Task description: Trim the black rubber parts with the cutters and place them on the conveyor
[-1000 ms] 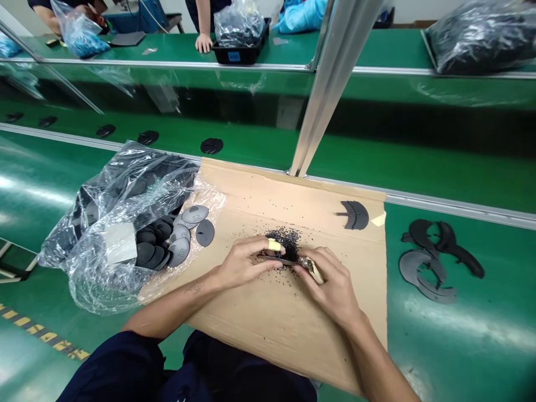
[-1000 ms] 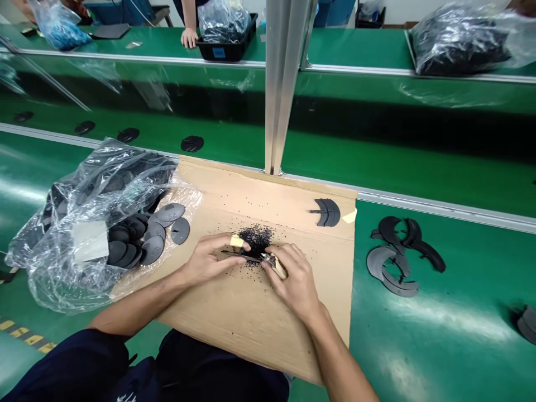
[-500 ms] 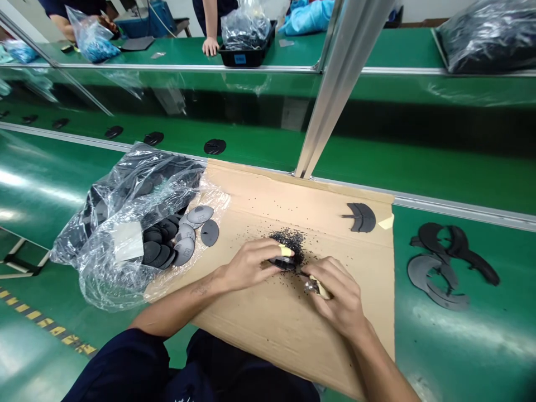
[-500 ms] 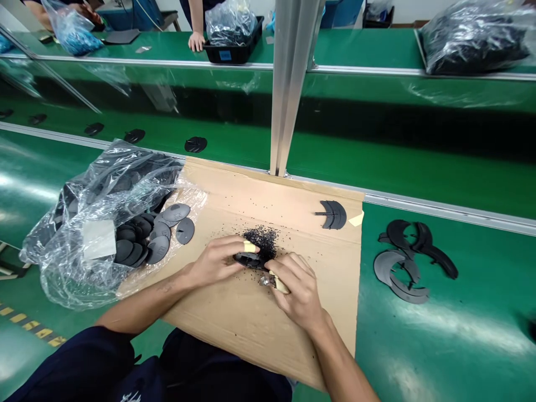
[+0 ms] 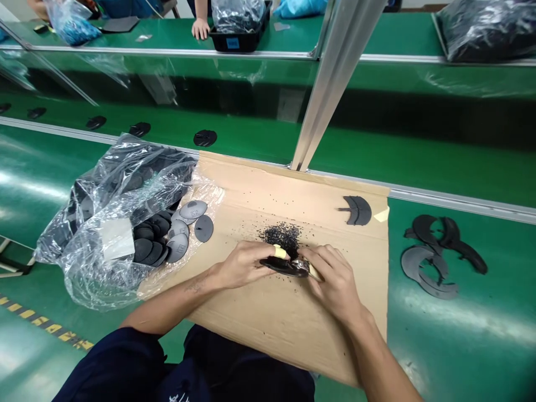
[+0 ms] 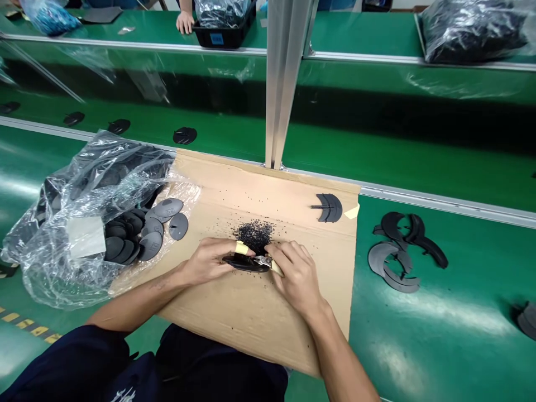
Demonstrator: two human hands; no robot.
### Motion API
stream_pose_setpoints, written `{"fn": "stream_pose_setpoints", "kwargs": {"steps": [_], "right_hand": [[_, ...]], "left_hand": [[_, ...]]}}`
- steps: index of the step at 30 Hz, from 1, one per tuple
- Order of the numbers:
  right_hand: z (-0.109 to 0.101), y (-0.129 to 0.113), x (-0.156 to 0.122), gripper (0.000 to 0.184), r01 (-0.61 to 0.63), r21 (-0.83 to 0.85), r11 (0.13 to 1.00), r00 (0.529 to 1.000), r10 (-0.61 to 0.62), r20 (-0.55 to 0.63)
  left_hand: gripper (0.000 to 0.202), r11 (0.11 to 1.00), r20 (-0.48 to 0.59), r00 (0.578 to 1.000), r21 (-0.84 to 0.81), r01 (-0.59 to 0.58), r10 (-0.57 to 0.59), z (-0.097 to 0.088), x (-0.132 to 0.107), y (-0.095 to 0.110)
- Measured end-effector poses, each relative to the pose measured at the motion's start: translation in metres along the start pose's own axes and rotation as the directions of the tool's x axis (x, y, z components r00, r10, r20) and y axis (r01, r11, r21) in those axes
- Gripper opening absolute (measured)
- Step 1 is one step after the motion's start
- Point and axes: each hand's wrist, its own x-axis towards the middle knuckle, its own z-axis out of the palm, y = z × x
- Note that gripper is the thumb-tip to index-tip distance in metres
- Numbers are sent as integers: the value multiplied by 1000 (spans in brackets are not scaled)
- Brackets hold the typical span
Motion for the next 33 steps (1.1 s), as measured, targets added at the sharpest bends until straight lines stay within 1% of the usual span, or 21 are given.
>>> {"fn": "stream_pose_setpoints", "kwargs": {"steps": [3, 9, 15, 19, 23, 25, 29, 33], "right_hand": [[1, -1, -1, 31, 8, -3, 1000, 1000, -8, 16], [-1, -3, 1, 27, 35, -28, 999, 999, -35, 5], [2, -4, 1, 28, 42, -39, 998, 999, -42, 25], [3, -6, 0, 29, 40, -141, 989, 999, -40, 4], [2, -11, 1, 23, 48, -211, 976, 999, -48, 2], [1, -13, 1, 21, 48, -203, 978, 999, -51, -10], [1, -15, -1, 25, 32, -160, 987, 999, -34, -11], [5, -11, -3, 24, -20, -49, 999, 999, 19, -31]], "left_hand": [[18, 1000, -8, 1000, -10, -10, 10, 1, -1, -1], [16, 999, 6, 999, -6, -48, 48, 1, -1, 0], [23, 998, 0, 998, -5, -58, 58, 4, -4, -4], [23, 996, -1, 996, 24, -90, 90, 6, -6, -7], [21, 993, 4, 994, 42, -112, 112, 6, -7, -8], [19, 992, 4, 993, 43, -122, 122, 6, -7, -8], [18, 991, -12, 992, 25, -129, 129, 7, -7, -8], [15, 996, 3, 996, 9, -88, 88, 6, -3, -5]]}}
